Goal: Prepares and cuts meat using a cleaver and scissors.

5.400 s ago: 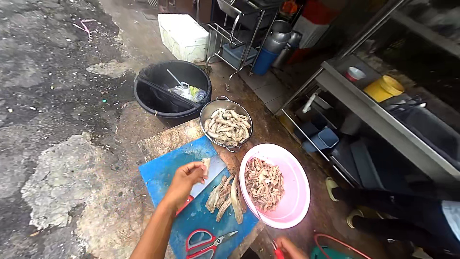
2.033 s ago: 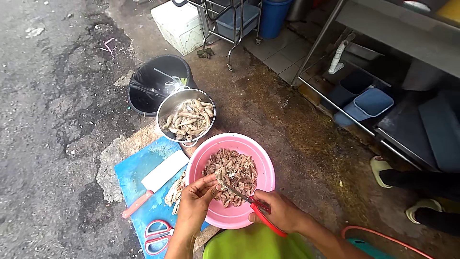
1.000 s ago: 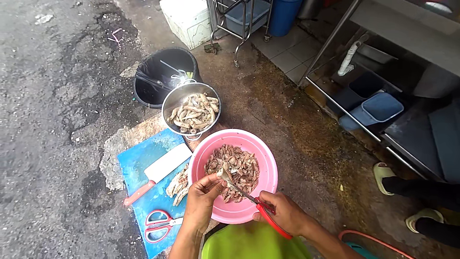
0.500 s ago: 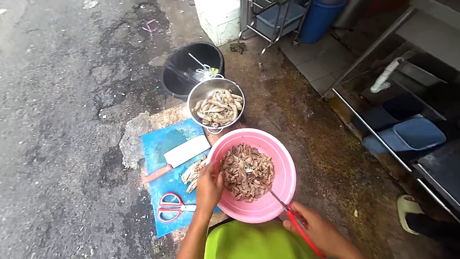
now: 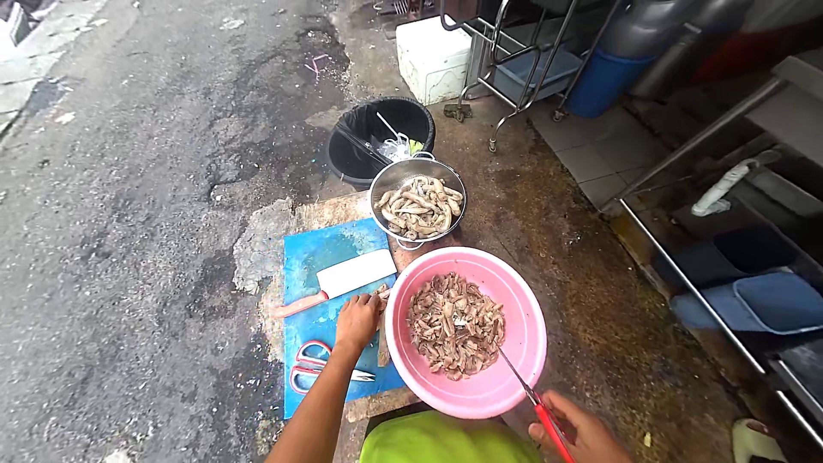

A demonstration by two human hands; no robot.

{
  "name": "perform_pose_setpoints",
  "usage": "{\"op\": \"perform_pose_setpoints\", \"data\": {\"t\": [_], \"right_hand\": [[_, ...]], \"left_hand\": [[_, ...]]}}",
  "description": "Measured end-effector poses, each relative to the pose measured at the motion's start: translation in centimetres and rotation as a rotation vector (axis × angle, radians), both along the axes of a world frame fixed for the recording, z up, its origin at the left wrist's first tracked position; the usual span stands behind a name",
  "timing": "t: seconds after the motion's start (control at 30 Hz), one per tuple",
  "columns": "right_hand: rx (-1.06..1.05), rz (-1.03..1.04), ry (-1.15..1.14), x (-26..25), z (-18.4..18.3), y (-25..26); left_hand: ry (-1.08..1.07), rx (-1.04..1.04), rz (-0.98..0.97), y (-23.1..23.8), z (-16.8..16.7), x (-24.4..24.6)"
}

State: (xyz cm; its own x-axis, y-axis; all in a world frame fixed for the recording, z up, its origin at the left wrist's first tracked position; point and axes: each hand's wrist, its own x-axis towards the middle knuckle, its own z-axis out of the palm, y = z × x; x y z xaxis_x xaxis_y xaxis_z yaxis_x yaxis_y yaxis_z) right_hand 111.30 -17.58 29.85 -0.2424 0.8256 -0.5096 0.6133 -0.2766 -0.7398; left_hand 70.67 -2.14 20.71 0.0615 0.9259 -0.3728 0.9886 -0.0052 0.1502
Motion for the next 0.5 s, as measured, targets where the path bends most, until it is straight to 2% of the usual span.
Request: {"op": "perform_pose_setpoints", "data": {"t": [0.1, 0.17, 0.4, 0.5], "right_hand": [[0.019, 0.009, 0.019, -0.5, -0.3, -0.1], [0.029, 0.010, 0.007, -1.1, -0.3, -0.1], [0.104, -0.036, -0.006, -6.9, 1.0, -0.9], [0.130, -0.136, -0.094, -11.3, 0.2, -1.4]], "left_hand": [[0.017, -0.019, -0.013, 0.0, 0.4, -0.9], [-0.095, -0.087, 0.071, 0.1, 0.6, -1.9], [-0.994, -0.201, 0.605, -2.3, -1.9, -6.3], [-1.204, -0.170, 0.694, -3.3, -1.3, -8.5]]}}
